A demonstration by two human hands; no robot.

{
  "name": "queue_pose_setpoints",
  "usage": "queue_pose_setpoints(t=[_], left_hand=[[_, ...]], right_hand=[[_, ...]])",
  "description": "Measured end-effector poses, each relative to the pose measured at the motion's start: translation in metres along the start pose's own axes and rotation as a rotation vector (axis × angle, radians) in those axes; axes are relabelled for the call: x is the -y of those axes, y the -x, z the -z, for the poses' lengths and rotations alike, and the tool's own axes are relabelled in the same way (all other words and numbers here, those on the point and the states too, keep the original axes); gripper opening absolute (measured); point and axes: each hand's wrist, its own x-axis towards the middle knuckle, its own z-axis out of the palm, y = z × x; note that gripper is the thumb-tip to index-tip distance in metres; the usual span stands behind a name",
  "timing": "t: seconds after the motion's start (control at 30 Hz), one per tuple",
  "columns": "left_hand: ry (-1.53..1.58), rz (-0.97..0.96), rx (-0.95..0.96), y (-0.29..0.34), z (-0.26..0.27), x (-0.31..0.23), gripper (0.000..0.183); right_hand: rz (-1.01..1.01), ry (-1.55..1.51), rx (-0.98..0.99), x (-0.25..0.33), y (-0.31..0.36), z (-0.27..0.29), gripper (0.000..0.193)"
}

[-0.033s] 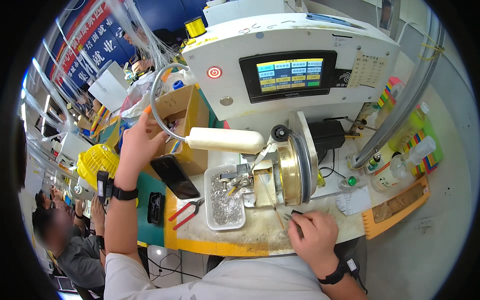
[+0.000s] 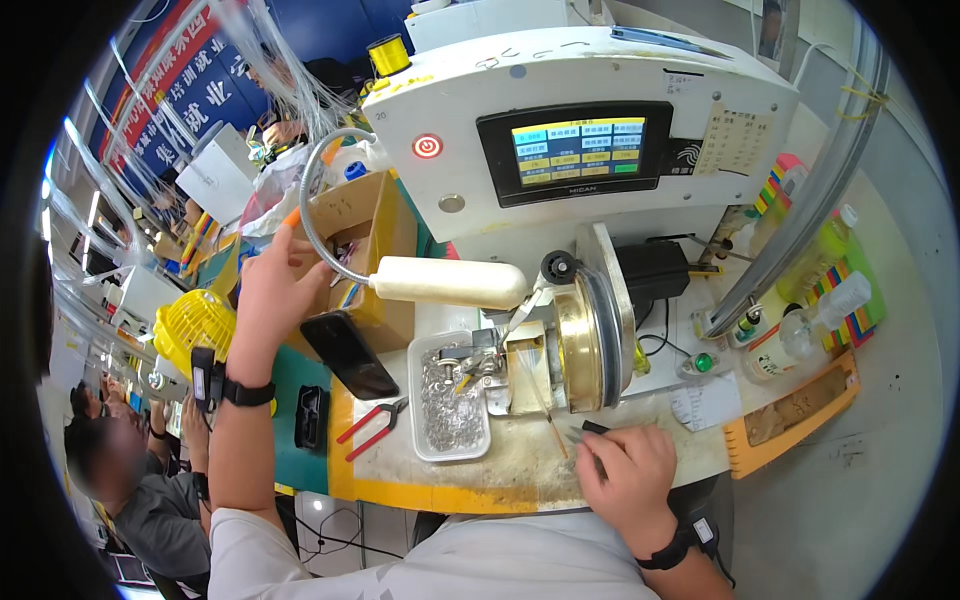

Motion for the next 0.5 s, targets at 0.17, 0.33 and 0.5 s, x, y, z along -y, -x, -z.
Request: queue_pose_setpoints(t=[0.17, 0.33, 0.5], left_hand=[[0.084, -0.374, -0.210, 0.029, 0.013, -0.059, 0.065], [0.328, -0.607, 0.024, 0.077, -0.008, -0.113, 0.071], [0.370, -0.615, -0.038, 0.096, -0.063, -0.125, 0.071]], right_hand=[[0.040, -0.321, 0.076, 0.025, -0.022, 0.023, 0.018], [-0.149, -0.878, 0.402, 0.069, -0.057, 0.010, 0.020], [-0.847, -1.497, 0.145, 0.088, -0.075, -0.031, 0.025]])
